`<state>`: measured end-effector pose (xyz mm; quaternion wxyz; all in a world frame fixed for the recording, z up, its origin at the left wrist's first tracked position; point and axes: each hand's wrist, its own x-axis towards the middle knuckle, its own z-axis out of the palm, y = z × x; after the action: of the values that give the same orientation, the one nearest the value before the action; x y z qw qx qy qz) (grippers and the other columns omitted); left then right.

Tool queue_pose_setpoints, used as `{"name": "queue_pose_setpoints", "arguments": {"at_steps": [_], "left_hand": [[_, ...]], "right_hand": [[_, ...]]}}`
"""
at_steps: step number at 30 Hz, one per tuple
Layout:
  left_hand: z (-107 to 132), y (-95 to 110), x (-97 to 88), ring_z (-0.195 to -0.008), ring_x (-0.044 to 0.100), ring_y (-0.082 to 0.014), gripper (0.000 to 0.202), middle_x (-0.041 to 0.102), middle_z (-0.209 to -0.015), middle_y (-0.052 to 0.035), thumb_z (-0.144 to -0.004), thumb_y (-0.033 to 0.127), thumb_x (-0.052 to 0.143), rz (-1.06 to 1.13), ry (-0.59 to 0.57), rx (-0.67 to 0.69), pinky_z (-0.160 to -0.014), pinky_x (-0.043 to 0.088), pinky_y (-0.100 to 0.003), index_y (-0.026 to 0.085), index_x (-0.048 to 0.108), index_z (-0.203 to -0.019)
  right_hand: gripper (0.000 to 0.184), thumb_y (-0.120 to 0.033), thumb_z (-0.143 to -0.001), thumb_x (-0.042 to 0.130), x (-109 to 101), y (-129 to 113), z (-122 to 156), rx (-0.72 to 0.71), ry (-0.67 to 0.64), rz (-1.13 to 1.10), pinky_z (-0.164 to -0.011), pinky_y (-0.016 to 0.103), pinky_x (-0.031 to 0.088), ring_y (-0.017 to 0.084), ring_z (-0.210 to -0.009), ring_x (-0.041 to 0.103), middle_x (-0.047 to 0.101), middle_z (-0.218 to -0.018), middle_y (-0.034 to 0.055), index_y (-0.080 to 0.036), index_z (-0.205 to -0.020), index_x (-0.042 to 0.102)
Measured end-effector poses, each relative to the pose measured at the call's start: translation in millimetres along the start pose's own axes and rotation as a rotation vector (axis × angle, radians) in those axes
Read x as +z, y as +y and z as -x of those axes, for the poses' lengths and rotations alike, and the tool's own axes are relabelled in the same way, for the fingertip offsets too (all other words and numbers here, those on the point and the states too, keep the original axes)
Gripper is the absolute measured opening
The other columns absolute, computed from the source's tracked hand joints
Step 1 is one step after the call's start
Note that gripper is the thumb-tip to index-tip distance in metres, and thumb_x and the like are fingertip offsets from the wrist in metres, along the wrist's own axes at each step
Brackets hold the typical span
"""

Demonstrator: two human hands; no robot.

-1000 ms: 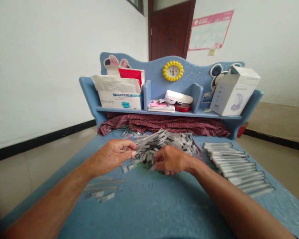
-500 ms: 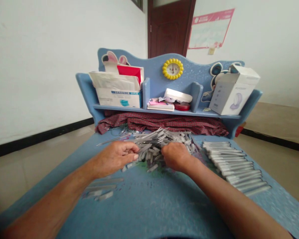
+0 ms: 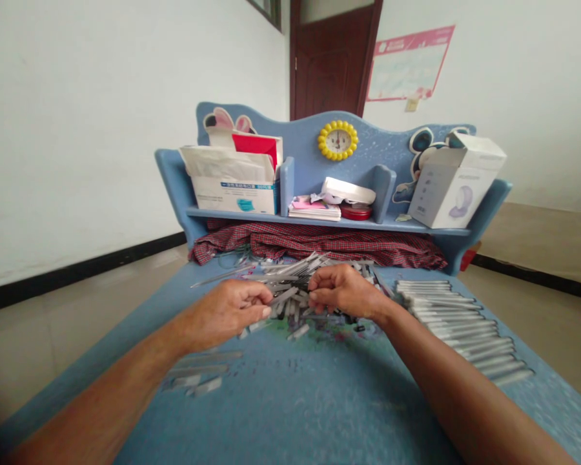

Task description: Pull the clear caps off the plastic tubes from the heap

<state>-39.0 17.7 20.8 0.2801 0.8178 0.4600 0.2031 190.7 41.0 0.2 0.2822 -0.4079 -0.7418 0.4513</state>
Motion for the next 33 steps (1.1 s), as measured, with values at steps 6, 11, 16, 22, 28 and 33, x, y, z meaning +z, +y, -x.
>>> {"name": "queue_pose_setpoints", "arguments": {"at_steps": [6,11,16,22,28,33], "left_hand": [[0,1,-1.5,-0.053,0.047,-0.0102,0.017,0.05,-0.055,0.0045,-0.075,0.026,0.05,-0.01,-0.039,-0.011,-0.05,0.031,-0.02,0.015,0.063,-0.076],[0,3,-3.0,-0.053,0.046,-0.0105,0.016,0.049,-0.053,0.0053,-0.076,0.026,0.05,-0.035,-0.084,-0.006,-0.051,0.03,-0.021,0.015,0.062,-0.075],[-1,4,-2.1,-0.052,0.044,-0.0096,0.015,0.046,-0.052,0.0059,-0.076,0.025,0.051,-0.048,-0.089,-0.003,-0.051,0.03,-0.021,0.015,0.062,-0.074],[-1,1,0.2,-0.053,0.043,-0.0091,0.015,0.046,-0.056,0.0053,-0.076,0.024,0.05,-0.054,-0.098,0.01,-0.051,0.03,-0.02,0.015,0.062,-0.077],[-1,-3,1.9,-0.056,0.045,-0.0096,0.016,0.049,-0.06,0.004,-0.076,0.026,0.049,-0.069,-0.109,0.022,-0.051,0.029,-0.02,0.015,0.062,-0.078],[-2,-6,3.0,-0.056,0.044,-0.0096,0.017,0.047,-0.061,0.0039,-0.077,0.026,0.049,-0.077,-0.114,0.031,-0.051,0.028,-0.02,0.015,0.062,-0.078]], "right_hand": [[0.025,-0.028,-0.066,0.074,-1,9,-2,-0.083,0.001,-0.374,-0.054,0.023,0.051,0.015,-0.063,0.066,0.07,-0.07,0.0043,-0.013,-0.079,0.058],[0.021,-0.025,-0.064,0.076,1,6,-2,-0.111,-0.004,-0.41,-0.054,0.021,0.053,0.011,-0.055,0.064,0.07,-0.064,0.0035,-0.012,-0.074,0.062],[0.019,-0.023,-0.063,0.077,2,1,0,-0.119,0.008,-0.394,-0.052,0.019,0.052,0.01,-0.052,0.063,0.068,-0.059,0.0017,-0.012,-0.071,0.064],[0.02,-0.024,-0.061,0.079,3,-2,1,-0.1,0.028,-0.353,-0.052,0.02,0.052,0.01,-0.051,0.062,0.066,-0.057,0.0008,-0.012,-0.07,0.066],[0.019,-0.024,-0.062,0.077,3,-3,1,-0.103,0.032,-0.292,-0.051,0.02,0.049,0.009,-0.048,0.058,0.065,-0.056,0.0004,-0.011,-0.068,0.065],[0.019,-0.025,-0.064,0.076,4,-6,2,-0.104,0.02,-0.211,-0.049,0.019,0.045,0.008,-0.048,0.054,0.062,-0.055,0.0001,-0.01,-0.068,0.065]]}}
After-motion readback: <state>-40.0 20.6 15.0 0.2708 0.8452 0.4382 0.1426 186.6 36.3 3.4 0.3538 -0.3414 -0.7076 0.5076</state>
